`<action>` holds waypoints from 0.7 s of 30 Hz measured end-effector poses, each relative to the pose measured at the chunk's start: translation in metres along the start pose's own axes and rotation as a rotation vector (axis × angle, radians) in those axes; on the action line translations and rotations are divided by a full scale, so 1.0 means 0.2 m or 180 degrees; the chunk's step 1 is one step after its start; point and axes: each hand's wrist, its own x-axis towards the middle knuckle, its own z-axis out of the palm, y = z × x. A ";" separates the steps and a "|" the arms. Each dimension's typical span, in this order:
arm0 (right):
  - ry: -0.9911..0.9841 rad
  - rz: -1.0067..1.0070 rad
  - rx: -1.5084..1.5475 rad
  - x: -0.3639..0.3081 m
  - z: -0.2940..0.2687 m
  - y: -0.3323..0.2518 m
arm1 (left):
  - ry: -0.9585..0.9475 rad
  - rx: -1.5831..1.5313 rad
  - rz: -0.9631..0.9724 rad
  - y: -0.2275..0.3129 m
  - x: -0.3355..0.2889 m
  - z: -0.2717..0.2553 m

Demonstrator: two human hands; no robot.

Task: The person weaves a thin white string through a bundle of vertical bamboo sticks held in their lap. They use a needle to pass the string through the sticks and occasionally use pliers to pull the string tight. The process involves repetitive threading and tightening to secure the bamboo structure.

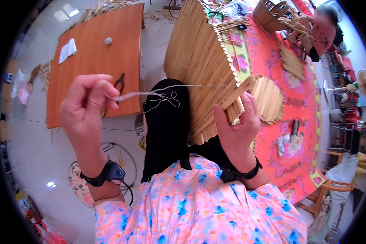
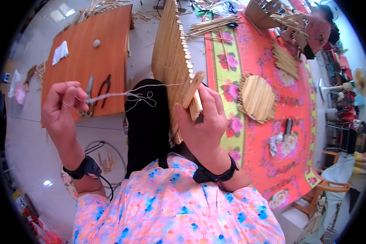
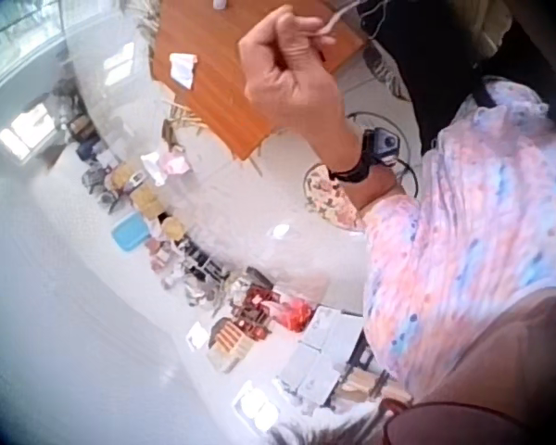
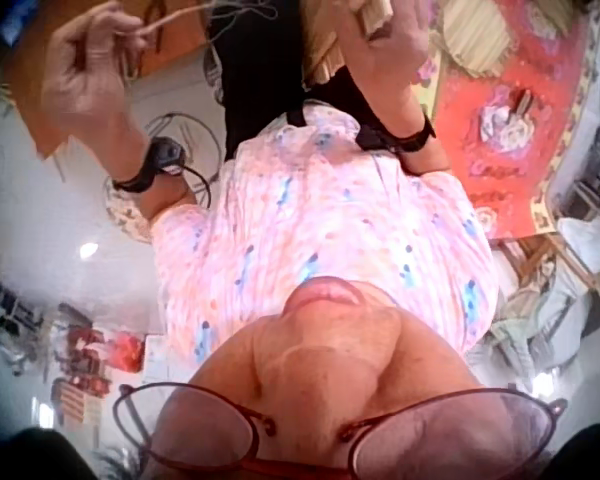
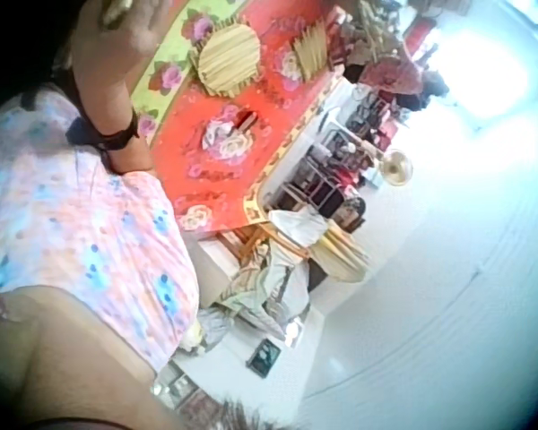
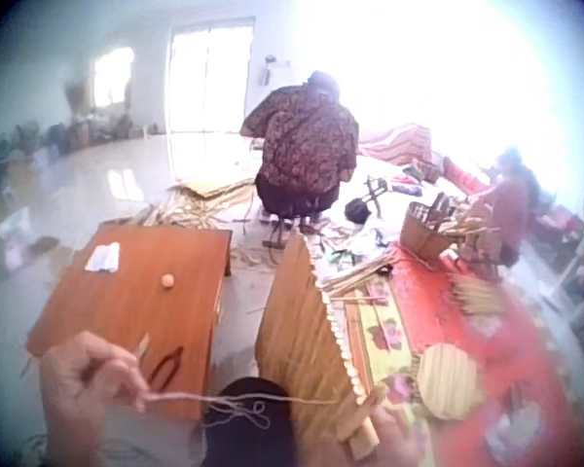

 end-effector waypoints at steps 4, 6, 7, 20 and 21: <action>-0.0131 0.0204 -0.0024 -0.03 0.00 -0.02 | -0.1014 -0.0259 0.0092 -0.03 -0.02 0.11; -0.0165 0.0083 -0.0117 -0.03 0.00 -0.01 | -0.1372 -0.0200 0.0572 -0.10 -0.01 0.20; -0.0081 0.0088 -0.0194 -0.04 0.00 0.00 | -0.1386 -0.0148 0.0712 -0.12 0.00 0.24; 0.0230 0.0699 -0.0255 -0.06 0.06 -0.05 | -0.1498 0.0036 0.1053 -0.20 0.01 0.35; 0.0250 0.0684 -0.0229 -0.07 0.06 -0.04 | -0.1533 0.0019 0.1049 -0.20 0.01 0.35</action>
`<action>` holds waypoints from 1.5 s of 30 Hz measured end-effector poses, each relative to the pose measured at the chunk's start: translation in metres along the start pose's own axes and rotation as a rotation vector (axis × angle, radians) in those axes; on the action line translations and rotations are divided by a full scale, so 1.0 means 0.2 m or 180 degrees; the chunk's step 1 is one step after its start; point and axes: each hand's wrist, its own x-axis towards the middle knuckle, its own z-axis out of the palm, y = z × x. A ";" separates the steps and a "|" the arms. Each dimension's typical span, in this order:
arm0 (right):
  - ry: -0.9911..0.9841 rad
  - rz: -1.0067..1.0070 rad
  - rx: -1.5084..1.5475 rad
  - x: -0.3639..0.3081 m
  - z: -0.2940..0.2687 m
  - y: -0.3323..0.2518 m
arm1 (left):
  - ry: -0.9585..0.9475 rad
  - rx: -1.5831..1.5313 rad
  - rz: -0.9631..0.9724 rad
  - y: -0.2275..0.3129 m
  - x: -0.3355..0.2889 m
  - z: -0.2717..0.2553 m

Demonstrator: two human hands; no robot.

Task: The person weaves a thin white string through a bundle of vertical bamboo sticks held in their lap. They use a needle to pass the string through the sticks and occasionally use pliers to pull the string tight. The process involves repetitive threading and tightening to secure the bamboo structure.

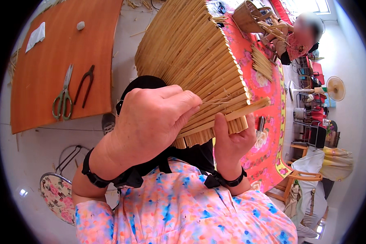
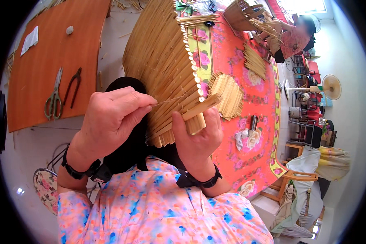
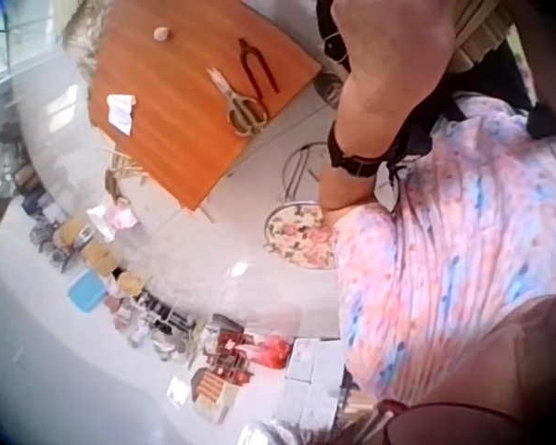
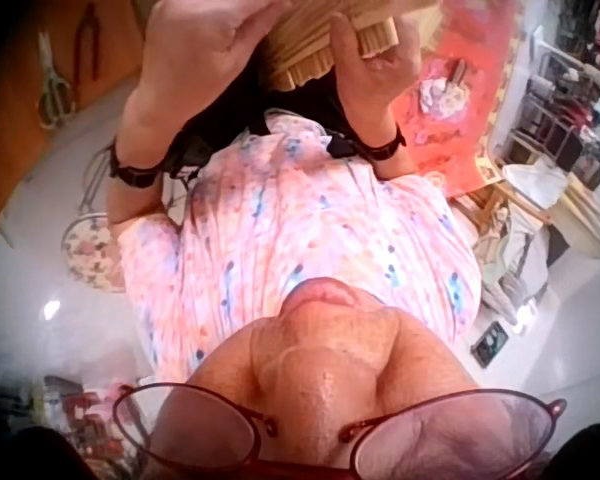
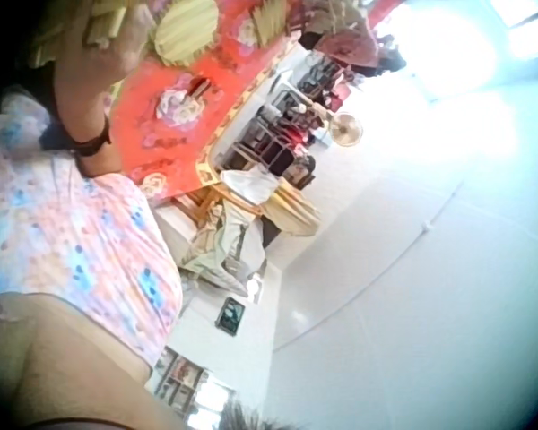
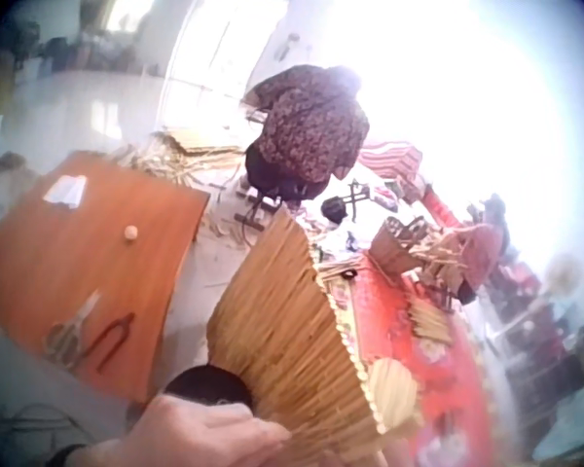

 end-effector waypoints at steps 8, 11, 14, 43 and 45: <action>0.0131 -0.0187 -0.0043 0.00 0.01 0.01 | -0.0040 0.0055 0.0121 -0.02 0.01 0.00; 0.0182 0.0023 -0.0079 0.01 0.03 -0.06 | -0.0018 0.0051 0.0225 -0.02 0.01 0.00; 0.0255 0.0067 -0.0260 0.02 0.03 -0.07 | 0.0006 0.0035 0.0351 -0.01 0.02 0.00; 0.0308 -0.0039 -0.0271 0.01 0.04 -0.05 | 0.0108 0.0318 0.0560 -0.02 0.05 -0.01; 0.0311 -0.0035 -0.0265 0.01 0.04 -0.05 | 0.0105 0.0341 0.0560 -0.02 0.05 -0.01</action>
